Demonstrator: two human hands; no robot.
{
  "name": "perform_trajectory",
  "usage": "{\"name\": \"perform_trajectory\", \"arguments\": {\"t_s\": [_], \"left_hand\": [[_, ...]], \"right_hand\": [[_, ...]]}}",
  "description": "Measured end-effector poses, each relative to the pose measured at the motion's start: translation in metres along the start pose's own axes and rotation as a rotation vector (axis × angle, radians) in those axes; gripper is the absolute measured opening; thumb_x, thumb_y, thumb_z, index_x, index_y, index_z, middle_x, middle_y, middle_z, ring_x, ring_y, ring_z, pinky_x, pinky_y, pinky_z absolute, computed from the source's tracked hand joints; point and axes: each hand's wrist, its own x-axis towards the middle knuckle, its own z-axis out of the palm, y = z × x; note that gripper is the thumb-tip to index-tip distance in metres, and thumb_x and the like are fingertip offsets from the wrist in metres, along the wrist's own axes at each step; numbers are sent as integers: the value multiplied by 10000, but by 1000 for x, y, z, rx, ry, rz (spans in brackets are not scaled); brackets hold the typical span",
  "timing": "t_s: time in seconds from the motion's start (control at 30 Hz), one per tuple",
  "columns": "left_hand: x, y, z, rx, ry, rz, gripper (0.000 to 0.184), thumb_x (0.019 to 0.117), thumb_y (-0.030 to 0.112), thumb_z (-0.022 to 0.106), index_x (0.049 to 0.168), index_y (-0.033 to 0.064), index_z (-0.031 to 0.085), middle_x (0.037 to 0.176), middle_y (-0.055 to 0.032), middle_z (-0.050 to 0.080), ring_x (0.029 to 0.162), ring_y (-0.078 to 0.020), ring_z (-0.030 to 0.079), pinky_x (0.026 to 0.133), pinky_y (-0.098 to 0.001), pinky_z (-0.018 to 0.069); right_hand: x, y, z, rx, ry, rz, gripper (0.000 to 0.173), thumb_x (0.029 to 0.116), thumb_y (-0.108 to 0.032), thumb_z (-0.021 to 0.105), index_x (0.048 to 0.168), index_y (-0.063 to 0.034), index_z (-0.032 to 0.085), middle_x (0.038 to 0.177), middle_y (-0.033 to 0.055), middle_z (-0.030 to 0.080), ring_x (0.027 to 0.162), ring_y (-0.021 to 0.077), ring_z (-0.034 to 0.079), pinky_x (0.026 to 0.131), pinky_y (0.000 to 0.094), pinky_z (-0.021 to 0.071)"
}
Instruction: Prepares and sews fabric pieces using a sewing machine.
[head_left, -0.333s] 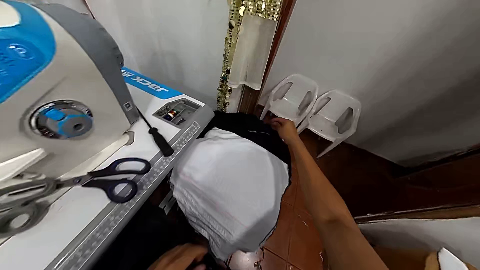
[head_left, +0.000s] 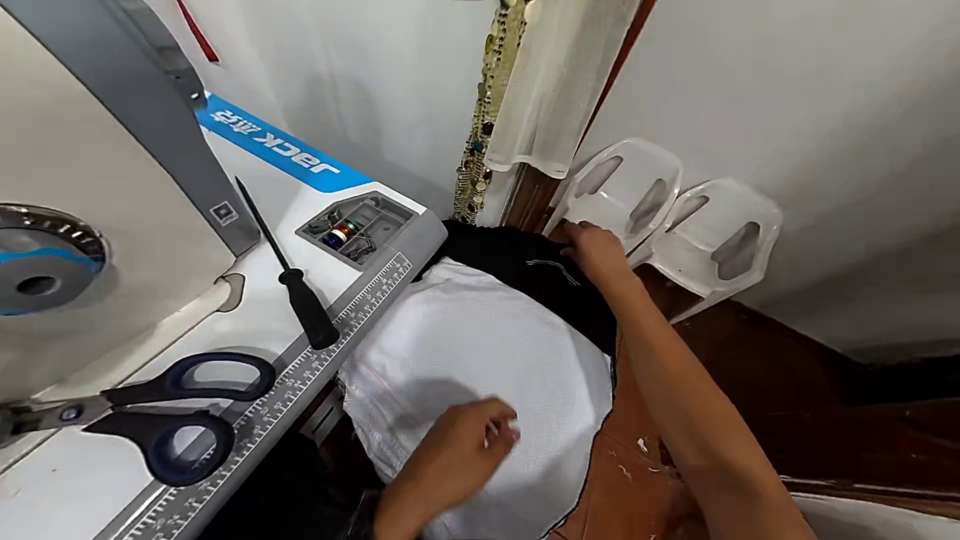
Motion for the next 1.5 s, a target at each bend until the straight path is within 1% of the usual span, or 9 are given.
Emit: {"name": "perform_trajectory", "arguments": {"t_s": [0.27, 0.37, 0.5, 0.63, 0.77, 0.9, 1.03, 1.37, 1.5], "left_hand": [[135, 41, 36, -890, 483, -183, 810, 989, 493, 639, 1568, 55, 279, 1438, -268, 518, 1260, -418, 560, 985, -612, 498], [140, 26, 37, -900, 485, -192, 519, 1088, 347, 493, 1477, 10, 425, 1352, -263, 580, 1133, -377, 644, 926, -536, 548], [108, -1, 34, -947, 316, -245, 362, 1096, 165, 440, 1381, -40, 528, 1246, -215, 660, 1087, -284, 681, 926, -427, 557], [83, -15, 35, -963, 277, -253, 361, 1072, 130, 494, 1392, -36, 521, 1292, -196, 657, 1131, -256, 681, 967, -406, 553], [93, -14, 32, -1044, 354, -207, 453, 1068, 118, 510, 1485, -28, 410, 1373, -221, 604, 1198, -284, 655, 1006, -421, 539], [122, 9, 32, -1150, 486, -104, 632, 1048, 204, 589, 1582, 53, 287, 1468, -233, 524, 1261, -342, 602, 998, -508, 534], [117, 30, 32, -1187, 475, 15, 280, 1008, 81, 629, 1258, -35, 582, 1125, -169, 678, 934, -224, 694, 787, -395, 600], [-167, 42, -40, -26, 1163, 22, 125, 819, 105, 697, 921, 176, 683, 606, 76, 529, 529, -66, 499, 499, -285, 430], [-314, 65, -47, 136, 1350, 168, 241, 881, 122, 603, 1010, 233, 773, 829, 116, 720, 683, -11, 650, 586, -234, 551]], "right_hand": [[-136, -105, -150, -26, 185, -341, 25, 969, -42, 650, 980, -20, 650, 897, 161, 646, 707, 340, 677, 553, 508, 559], [-116, -84, -116, 195, -281, -176, 283, 973, -217, 714, 1201, -58, 662, 1055, 150, 696, 935, 316, 693, 846, 560, 575], [-70, -41, -35, 531, -277, 366, 729, 931, -484, 730, 1432, -4, 509, 1389, 318, 539, 1219, 487, 570, 990, 679, 459], [-45, -12, 6, 697, -537, 469, 420, 1016, -390, 640, 1258, -47, 634, 1000, 128, 635, 805, 192, 565, 717, 393, 482], [-46, -21, -25, 651, -782, 243, 261, 999, -234, 680, 1161, -29, 663, 983, 114, 701, 867, 187, 673, 814, 401, 561], [-88, -77, -109, 136, -362, -101, 201, 969, -217, 724, 1104, -69, 706, 956, 158, 715, 906, 340, 696, 829, 599, 552], [-144, -120, -166, -187, 40, -225, 136, 931, -65, 713, 1056, -52, 660, 939, 169, 686, 703, 377, 696, 577, 575, 564], [-164, -167, -295, -373, 126, -1045, 237, 780, 24, 632, 877, -169, 730, 936, 62, 661, 655, 257, 668, 421, 421, 495], [-206, -251, -368, -534, 240, -1189, 110, 825, -67, 602, 841, -34, 706, 834, 121, 644, 773, 343, 656, 579, 499, 488]]}}
